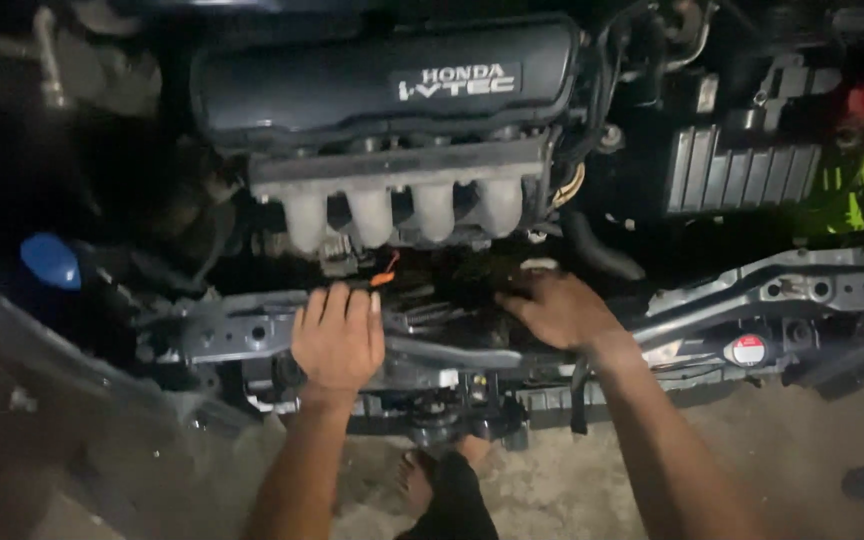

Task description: The person works on the engine bay of a Honda car, connecting various electrical connectors and wiring harnesses by hand. They move from the center of the engine bay to the front radiator support area and then to the driver's side headlight area to secure connections.

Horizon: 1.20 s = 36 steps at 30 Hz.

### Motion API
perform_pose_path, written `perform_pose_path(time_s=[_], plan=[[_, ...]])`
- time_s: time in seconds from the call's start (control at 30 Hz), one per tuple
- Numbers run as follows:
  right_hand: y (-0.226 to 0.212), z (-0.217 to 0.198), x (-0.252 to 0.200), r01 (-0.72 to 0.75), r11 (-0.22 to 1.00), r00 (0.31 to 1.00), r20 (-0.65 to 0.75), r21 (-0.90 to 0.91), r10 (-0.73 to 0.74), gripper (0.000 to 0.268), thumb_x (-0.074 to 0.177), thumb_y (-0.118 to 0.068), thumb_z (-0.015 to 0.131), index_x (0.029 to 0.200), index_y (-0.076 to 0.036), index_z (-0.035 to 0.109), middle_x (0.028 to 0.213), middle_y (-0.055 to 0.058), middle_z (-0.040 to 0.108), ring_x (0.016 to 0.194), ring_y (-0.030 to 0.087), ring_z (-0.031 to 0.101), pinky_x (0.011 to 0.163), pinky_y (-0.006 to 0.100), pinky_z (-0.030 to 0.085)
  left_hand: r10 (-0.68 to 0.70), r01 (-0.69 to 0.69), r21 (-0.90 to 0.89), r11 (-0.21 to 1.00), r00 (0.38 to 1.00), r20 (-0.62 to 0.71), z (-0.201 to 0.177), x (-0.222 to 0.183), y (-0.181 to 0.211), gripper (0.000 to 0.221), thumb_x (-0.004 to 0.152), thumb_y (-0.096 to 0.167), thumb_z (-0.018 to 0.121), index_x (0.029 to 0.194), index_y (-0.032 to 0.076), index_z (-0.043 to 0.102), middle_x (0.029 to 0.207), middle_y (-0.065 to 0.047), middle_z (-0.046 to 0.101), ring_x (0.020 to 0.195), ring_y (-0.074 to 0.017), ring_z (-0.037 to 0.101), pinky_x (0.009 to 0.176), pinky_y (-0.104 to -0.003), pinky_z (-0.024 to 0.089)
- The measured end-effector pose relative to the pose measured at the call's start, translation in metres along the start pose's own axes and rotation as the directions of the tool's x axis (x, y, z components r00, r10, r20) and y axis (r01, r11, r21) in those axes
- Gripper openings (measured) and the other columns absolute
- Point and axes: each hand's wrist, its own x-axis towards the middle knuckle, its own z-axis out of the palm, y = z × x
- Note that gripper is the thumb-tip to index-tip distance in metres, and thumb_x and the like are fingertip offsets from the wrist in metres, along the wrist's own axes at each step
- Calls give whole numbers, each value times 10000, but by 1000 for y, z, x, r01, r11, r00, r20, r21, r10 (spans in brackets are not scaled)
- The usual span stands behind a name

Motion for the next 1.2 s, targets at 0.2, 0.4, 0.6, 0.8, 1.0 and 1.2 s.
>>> perform_pose_path(time_s=[0.2,0.4,0.6,0.8,1.0,1.2], plan=[[19,17,35,-90,995,993,-83,-48,85,660,871,-549,464,1129,-26,774,1154,210,761,1143,378,703,995,475,546,273,-182,-463,868,952,137,10,15,36,150,967,170,573,839,95,595,892,-125,609,897,-362,639,734,-440,484],[20,15,32,-75,994,996,-59,-73,71,783,887,-595,446,1331,21,639,1394,264,622,1321,421,576,1116,515,479,265,56,-433,900,719,643,-2,52,45,302,917,203,546,739,67,749,670,-159,674,750,-391,681,777,-485,515],[-4,-4,13,-42,995,992,119,-89,52,819,961,-580,374,1463,54,508,1547,268,478,1463,429,428,1240,528,332,280,80,-424,902,640,715,4,51,42,358,931,183,516,643,51,682,599,-175,636,615,-348,662,630,-413,512],[-11,0,28,-37,977,985,155,-209,70,703,1023,-547,340,1405,-25,615,1444,244,599,1376,407,546,1134,523,445,256,76,-368,927,589,766,5,54,43,382,928,199,521,592,76,651,578,-194,620,592,-277,666,541,-355,492],[-33,-4,17,46,933,990,142,-356,5,725,1023,-485,322,1615,-70,282,1517,274,504,1431,447,465,1176,590,350,296,60,-410,910,599,744,13,43,38,356,938,228,521,682,57,700,657,-212,654,607,-349,671,513,-410,503],[-28,13,32,28,935,977,209,-353,49,680,1017,-502,297,1309,-32,693,1385,225,650,1318,396,594,1100,526,438,294,70,-428,901,628,721,10,45,37,438,952,216,494,529,101,512,526,-148,558,494,-170,555,519,-307,450]])
